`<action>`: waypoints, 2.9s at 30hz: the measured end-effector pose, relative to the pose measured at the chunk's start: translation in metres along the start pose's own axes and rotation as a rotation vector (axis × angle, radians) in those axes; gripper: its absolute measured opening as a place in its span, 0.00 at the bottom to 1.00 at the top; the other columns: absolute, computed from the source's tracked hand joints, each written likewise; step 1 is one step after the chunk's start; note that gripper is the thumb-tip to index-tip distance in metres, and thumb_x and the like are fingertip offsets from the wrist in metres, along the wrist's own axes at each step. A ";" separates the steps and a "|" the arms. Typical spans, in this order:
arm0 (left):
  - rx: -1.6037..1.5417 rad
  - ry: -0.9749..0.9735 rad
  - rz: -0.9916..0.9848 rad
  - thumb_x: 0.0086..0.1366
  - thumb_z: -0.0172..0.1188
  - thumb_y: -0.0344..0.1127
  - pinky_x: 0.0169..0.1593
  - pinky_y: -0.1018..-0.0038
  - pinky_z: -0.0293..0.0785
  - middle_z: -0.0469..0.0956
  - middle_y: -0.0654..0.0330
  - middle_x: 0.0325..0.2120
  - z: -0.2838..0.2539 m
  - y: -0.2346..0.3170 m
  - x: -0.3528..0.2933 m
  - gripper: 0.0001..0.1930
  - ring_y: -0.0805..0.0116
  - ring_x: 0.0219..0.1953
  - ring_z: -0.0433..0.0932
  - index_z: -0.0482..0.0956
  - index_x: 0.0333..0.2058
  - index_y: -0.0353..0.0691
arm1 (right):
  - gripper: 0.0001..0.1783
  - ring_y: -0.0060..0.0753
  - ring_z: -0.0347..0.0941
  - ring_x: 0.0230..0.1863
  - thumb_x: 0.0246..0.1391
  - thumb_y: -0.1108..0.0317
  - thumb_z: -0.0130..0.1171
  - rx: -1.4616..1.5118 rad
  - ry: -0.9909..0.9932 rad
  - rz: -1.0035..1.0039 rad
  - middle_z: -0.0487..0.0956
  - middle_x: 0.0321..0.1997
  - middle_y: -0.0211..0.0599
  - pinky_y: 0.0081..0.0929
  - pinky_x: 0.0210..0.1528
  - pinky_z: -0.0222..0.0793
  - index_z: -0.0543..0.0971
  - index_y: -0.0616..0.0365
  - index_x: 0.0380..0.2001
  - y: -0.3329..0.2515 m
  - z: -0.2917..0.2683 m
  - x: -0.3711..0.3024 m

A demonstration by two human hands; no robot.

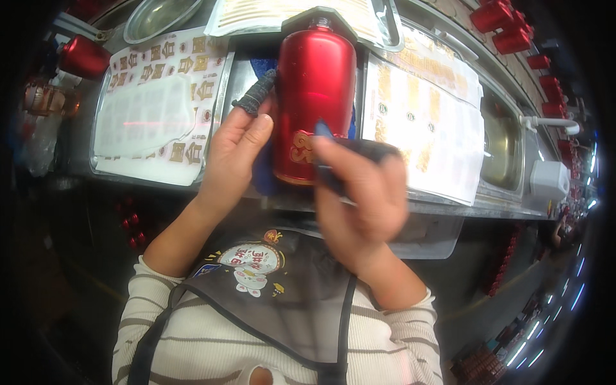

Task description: The person applies gold stickers to red cylindrical containers, smoothing each label with a cloth and rotating the container to align the design. The person handles multiple containers one at a time, placing finished units on a nearby rack.

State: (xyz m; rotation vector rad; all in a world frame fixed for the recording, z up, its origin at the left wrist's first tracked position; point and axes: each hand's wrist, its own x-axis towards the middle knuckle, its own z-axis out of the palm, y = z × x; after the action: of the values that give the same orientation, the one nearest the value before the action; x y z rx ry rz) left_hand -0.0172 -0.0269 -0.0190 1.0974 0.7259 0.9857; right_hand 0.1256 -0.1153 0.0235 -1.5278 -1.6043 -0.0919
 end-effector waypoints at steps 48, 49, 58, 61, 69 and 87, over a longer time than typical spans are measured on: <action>1.370 -0.320 0.279 0.48 0.76 0.55 0.68 0.36 0.23 0.60 0.45 0.67 -0.032 0.002 -0.006 0.59 0.44 0.73 0.47 0.50 0.70 0.33 | 0.13 0.18 0.75 0.40 0.53 0.75 0.66 0.966 0.021 0.790 0.81 0.36 0.31 0.15 0.41 0.70 0.79 0.64 0.42 0.035 -0.030 0.018; 1.193 -0.267 0.255 0.44 0.77 0.56 0.68 0.35 0.23 0.59 0.43 0.67 -0.023 0.010 -0.008 0.60 0.45 0.74 0.45 0.53 0.69 0.33 | 0.10 0.17 0.74 0.39 0.56 0.72 0.64 1.006 -0.056 0.832 0.81 0.35 0.30 0.15 0.40 0.69 0.79 0.64 0.40 0.045 -0.030 0.015; 0.575 -0.222 0.102 0.39 0.84 0.46 0.72 0.58 0.49 0.66 0.44 0.62 -0.004 0.011 -0.003 0.61 0.59 0.70 0.59 0.54 0.66 0.28 | 0.14 0.10 0.62 0.23 0.57 0.65 0.65 0.838 -0.247 0.845 0.73 0.33 0.26 0.15 0.25 0.59 0.72 0.60 0.39 0.049 0.001 -0.008; 0.338 -0.247 0.128 0.45 0.81 0.41 0.70 0.64 0.55 0.63 0.43 0.64 -0.007 0.009 -0.004 0.57 0.58 0.69 0.60 0.52 0.66 0.26 | 0.19 0.08 0.59 0.20 0.55 0.63 0.68 0.554 -0.355 0.720 0.72 0.34 0.27 0.14 0.20 0.55 0.69 0.58 0.38 0.041 -0.004 0.003; 0.134 -0.123 -0.029 0.60 0.69 0.30 0.68 0.67 0.59 0.62 0.44 0.64 0.013 0.018 0.002 0.42 0.60 0.65 0.65 0.52 0.66 0.26 | 0.21 0.06 0.57 0.21 0.54 0.60 0.70 0.896 -0.323 0.875 0.68 0.28 0.23 0.12 0.19 0.51 0.67 0.56 0.37 0.049 0.001 0.008; 0.196 -0.075 -0.107 0.54 0.75 0.31 0.60 0.68 0.71 0.72 0.48 0.52 0.018 0.020 0.005 0.31 0.63 0.55 0.74 0.61 0.48 0.33 | 0.18 0.05 0.58 0.24 0.57 0.60 0.67 0.849 -0.355 0.843 0.70 0.31 0.22 0.09 0.23 0.53 0.67 0.55 0.38 0.051 0.000 0.006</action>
State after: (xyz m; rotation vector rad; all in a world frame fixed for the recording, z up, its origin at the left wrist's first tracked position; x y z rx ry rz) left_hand -0.0053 -0.0264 0.0058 1.2456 0.8241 0.7912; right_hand 0.1688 -0.0984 0.0018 -1.4063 -0.8914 1.2160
